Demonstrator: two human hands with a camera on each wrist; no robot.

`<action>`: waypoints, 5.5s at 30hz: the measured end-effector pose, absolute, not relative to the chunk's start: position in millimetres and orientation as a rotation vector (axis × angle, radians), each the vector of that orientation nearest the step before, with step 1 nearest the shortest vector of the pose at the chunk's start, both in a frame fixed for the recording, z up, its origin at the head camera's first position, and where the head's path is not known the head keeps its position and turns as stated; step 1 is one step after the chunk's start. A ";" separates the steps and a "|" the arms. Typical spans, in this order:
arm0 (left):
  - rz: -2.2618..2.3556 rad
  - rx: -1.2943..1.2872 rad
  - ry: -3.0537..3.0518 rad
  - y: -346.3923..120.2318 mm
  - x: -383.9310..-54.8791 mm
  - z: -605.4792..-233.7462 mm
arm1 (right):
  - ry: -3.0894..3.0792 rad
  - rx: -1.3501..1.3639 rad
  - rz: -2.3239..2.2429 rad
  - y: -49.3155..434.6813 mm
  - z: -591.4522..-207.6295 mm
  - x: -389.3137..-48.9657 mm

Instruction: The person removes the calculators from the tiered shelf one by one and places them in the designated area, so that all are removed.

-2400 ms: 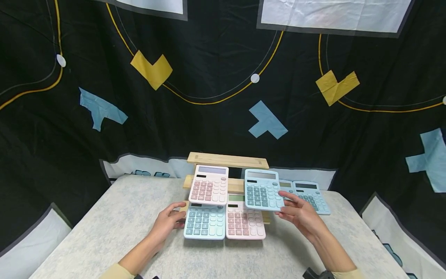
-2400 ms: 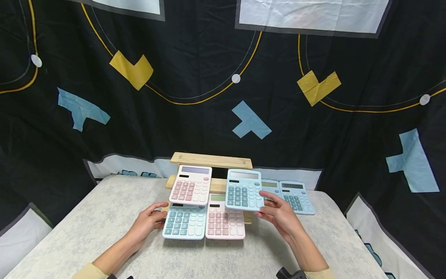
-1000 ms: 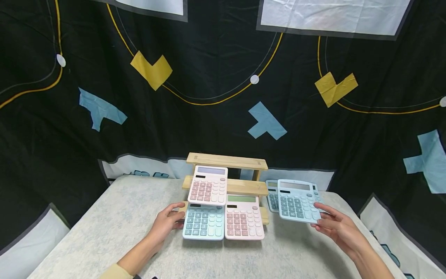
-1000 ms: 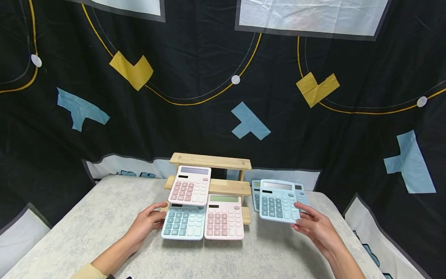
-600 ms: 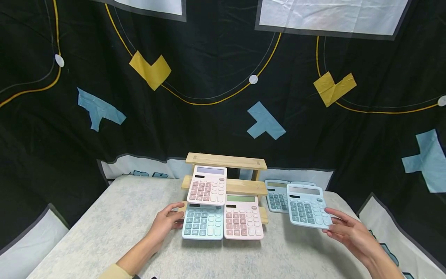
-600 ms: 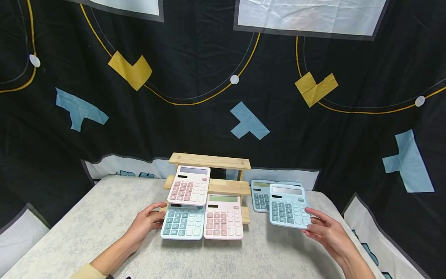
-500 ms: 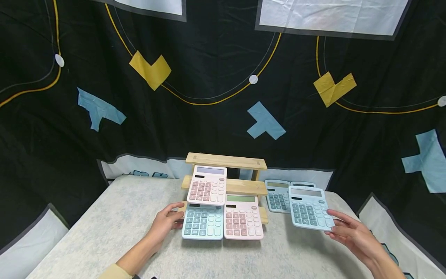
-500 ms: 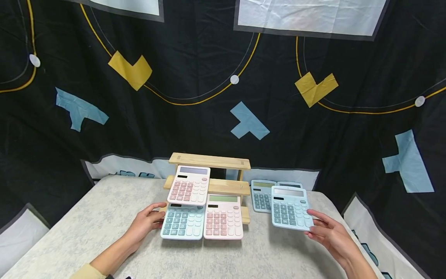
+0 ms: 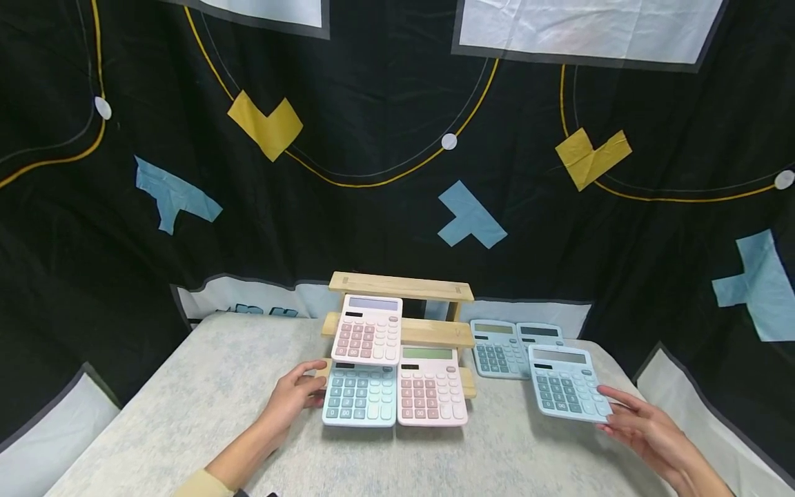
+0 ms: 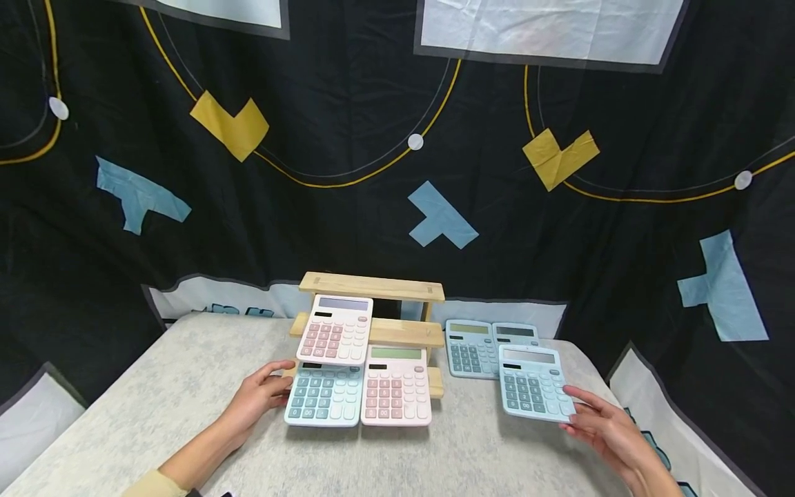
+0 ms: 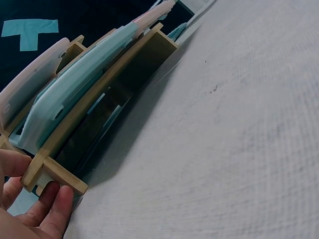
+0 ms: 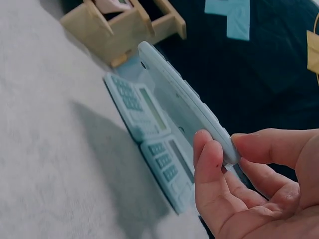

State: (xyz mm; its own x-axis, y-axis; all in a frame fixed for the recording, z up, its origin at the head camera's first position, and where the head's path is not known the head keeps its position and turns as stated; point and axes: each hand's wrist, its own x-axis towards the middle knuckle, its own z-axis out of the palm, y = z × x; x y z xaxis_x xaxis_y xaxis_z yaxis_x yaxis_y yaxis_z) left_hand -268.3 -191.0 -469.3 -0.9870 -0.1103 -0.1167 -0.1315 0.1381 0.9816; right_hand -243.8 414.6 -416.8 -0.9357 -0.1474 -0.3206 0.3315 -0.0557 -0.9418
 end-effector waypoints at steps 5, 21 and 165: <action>2.038 -0.250 2.354 -191.1 -266.5 -469.5 | 1.880 0.197 -2.055 426.7 -426.5 -244.0; 2.046 -0.244 2.355 -191.7 -265.9 -470.6 | 1.676 0.174 -2.070 452.4 -448.0 -241.7; 2.062 -0.257 2.345 -191.1 -266.8 -471.1 | 2.175 0.325 -2.043 344.2 -419.1 -257.9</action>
